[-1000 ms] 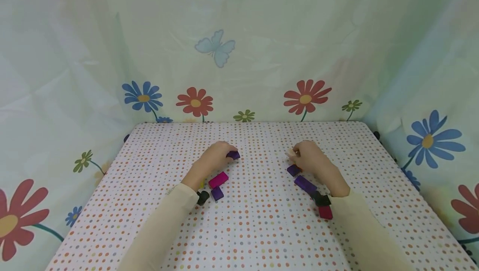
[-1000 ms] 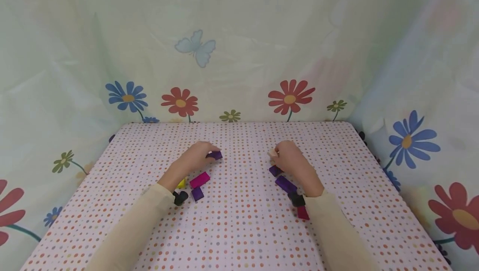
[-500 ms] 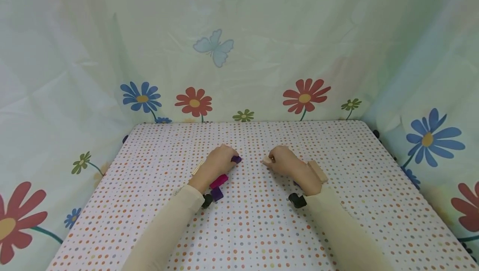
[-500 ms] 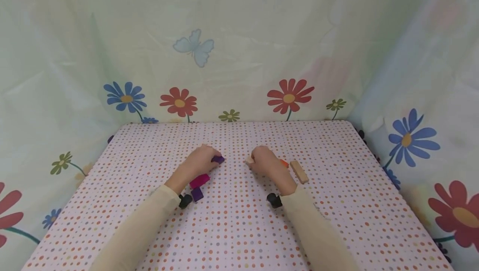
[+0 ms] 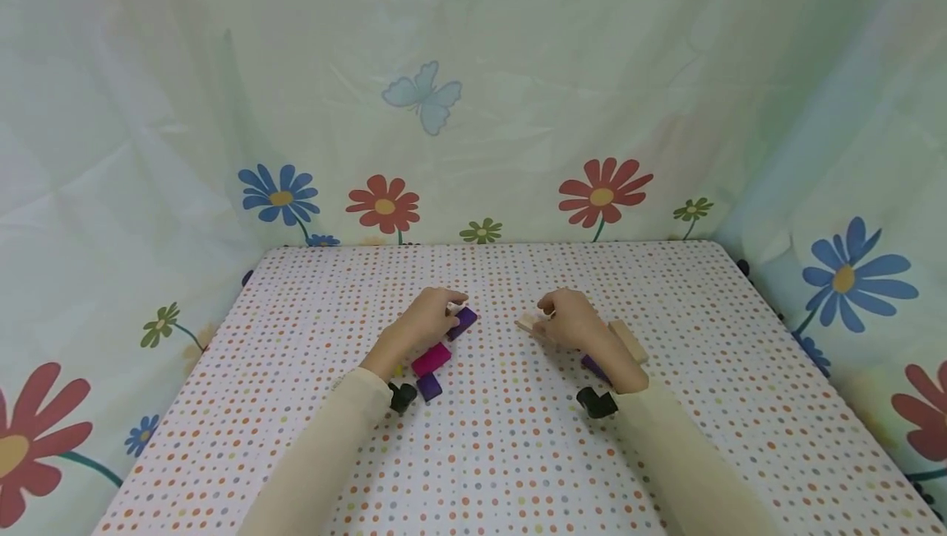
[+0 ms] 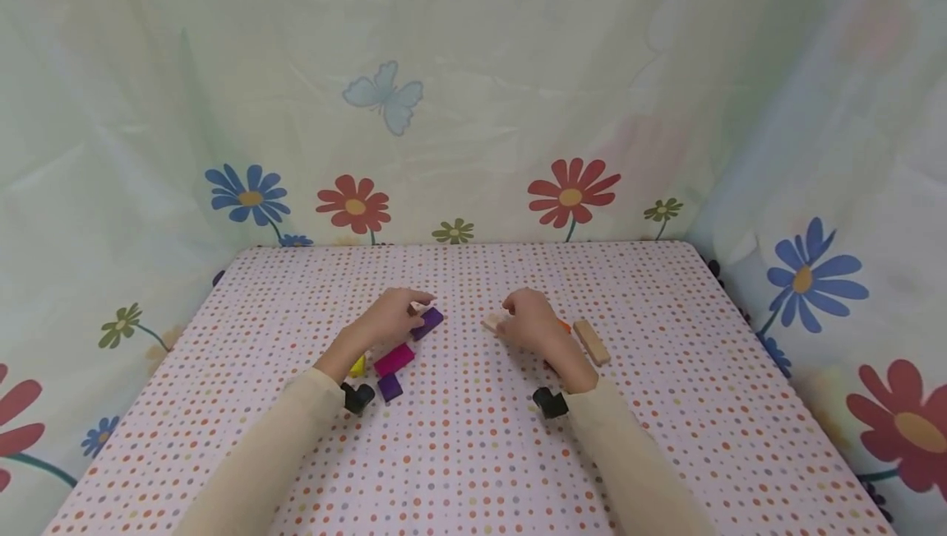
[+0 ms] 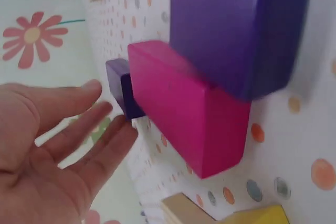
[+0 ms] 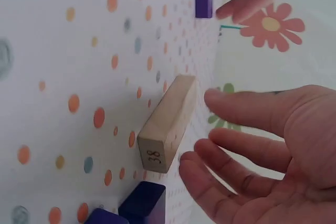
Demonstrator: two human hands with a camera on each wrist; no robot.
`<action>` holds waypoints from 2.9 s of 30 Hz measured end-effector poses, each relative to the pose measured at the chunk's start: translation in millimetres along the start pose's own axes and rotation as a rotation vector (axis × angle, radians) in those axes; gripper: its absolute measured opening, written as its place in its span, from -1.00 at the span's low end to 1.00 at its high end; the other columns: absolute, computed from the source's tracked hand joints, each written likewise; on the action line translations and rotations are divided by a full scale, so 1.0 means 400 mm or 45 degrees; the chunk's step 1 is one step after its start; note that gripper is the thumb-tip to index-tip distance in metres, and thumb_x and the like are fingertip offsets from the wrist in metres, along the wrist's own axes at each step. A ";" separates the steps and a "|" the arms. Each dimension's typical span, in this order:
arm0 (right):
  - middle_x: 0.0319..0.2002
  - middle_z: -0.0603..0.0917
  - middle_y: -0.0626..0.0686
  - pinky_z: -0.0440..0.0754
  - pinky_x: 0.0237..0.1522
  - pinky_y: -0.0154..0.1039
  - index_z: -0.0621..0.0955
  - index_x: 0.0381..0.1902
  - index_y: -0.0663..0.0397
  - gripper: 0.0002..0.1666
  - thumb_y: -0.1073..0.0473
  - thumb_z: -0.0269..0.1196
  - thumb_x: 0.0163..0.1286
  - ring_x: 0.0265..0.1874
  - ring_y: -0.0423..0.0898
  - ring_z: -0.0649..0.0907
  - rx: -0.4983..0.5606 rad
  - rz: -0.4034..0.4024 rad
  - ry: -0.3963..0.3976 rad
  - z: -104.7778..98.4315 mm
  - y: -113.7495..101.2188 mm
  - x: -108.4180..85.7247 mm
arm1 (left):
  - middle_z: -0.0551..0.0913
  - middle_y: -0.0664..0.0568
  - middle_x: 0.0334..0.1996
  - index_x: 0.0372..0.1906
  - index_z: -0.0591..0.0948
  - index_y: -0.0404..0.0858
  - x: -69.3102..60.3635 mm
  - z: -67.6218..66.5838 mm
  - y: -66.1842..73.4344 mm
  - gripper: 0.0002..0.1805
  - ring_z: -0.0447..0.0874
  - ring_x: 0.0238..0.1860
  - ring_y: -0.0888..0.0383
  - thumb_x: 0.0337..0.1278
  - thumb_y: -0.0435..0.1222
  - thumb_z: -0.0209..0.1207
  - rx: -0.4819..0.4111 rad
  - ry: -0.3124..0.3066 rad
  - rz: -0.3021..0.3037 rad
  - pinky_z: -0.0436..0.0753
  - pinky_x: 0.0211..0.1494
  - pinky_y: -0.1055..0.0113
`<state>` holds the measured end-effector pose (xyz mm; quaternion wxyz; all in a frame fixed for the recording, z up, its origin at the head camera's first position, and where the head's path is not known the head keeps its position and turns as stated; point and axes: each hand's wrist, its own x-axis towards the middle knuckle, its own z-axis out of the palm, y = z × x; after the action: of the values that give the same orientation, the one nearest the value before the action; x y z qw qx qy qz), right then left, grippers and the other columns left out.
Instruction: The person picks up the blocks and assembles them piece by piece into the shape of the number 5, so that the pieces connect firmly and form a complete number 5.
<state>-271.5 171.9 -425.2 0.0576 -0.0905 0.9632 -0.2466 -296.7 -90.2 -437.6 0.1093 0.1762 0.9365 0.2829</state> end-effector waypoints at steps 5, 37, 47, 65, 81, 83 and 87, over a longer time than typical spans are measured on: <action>0.10 0.75 0.37 0.77 0.07 0.06 0.68 0.19 0.43 -0.58 0.31 0.35 0.44 0.07 0.25 0.74 0.079 0.071 -0.029 -0.008 0.006 -0.015 | 0.61 -0.31 0.36 0.49 0.55 -0.18 0.007 -0.015 -0.015 -0.38 0.66 -0.06 0.02 0.37 -0.56 0.19 -0.187 -0.115 -0.011 0.49 -0.41 0.39; 0.21 0.75 0.25 0.70 0.21 0.05 0.75 0.18 0.20 -0.60 0.39 0.37 0.39 0.14 0.14 0.72 0.296 0.073 -0.003 0.056 0.011 0.063 | 0.59 -0.27 0.39 0.39 0.62 -0.26 0.021 0.035 0.007 -0.41 0.52 -0.42 0.21 0.25 -0.43 0.43 -0.529 0.053 -0.233 0.52 -0.43 0.40; 0.15 0.78 0.25 0.65 0.27 0.10 0.79 0.11 0.16 -0.66 0.36 0.40 0.39 0.15 0.17 0.71 0.432 0.117 0.060 0.068 0.022 0.076 | 0.62 -0.29 0.37 0.37 0.65 -0.24 0.030 0.049 0.004 -0.43 0.46 -0.60 0.21 0.24 -0.39 0.45 -0.587 0.070 -0.207 0.61 -0.48 0.37; 0.21 0.76 0.24 0.66 0.29 0.04 0.79 0.13 0.14 -0.64 0.40 0.38 0.41 0.22 0.17 0.70 0.621 0.149 0.050 0.084 0.022 0.112 | 0.72 -0.26 0.21 0.36 0.65 -0.25 0.038 0.052 -0.002 -0.45 0.47 -0.57 0.23 0.27 -0.36 0.44 -0.553 0.080 -0.165 0.63 -0.46 0.39; 0.21 0.76 0.23 0.65 0.25 -0.02 0.79 0.12 0.12 -0.65 0.35 0.43 0.39 0.21 0.15 0.70 0.639 0.126 0.039 0.085 0.026 0.123 | 0.75 -0.20 0.14 0.31 0.70 -0.22 0.041 0.051 0.002 -0.50 0.49 -0.47 0.22 0.27 -0.37 0.44 -0.550 0.109 -0.205 0.59 -0.48 0.38; 0.20 0.76 0.23 0.65 0.25 -0.02 0.80 0.12 0.11 -0.65 0.33 0.44 0.38 0.20 0.15 0.70 0.642 0.127 0.042 0.085 0.025 0.123 | 0.76 -0.19 0.13 0.31 0.70 -0.24 0.042 0.049 0.000 -0.50 0.55 -0.37 0.19 0.28 -0.36 0.44 -0.543 0.111 -0.191 0.62 -0.45 0.35; 0.18 0.78 0.23 0.65 0.27 0.02 0.81 0.10 0.11 -0.66 0.32 0.46 0.37 0.19 0.15 0.71 0.640 0.134 0.053 0.085 0.027 0.122 | 0.75 -0.21 0.15 0.32 0.69 -0.26 0.044 0.047 -0.001 -0.50 0.61 -0.30 0.15 0.28 -0.36 0.43 -0.547 0.098 -0.172 0.67 -0.43 0.32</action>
<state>-315.4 155.7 -463.4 0.0711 -0.0181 0.8759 -0.4768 -307.2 -74.3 -454.9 0.1273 0.0748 0.8678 0.4745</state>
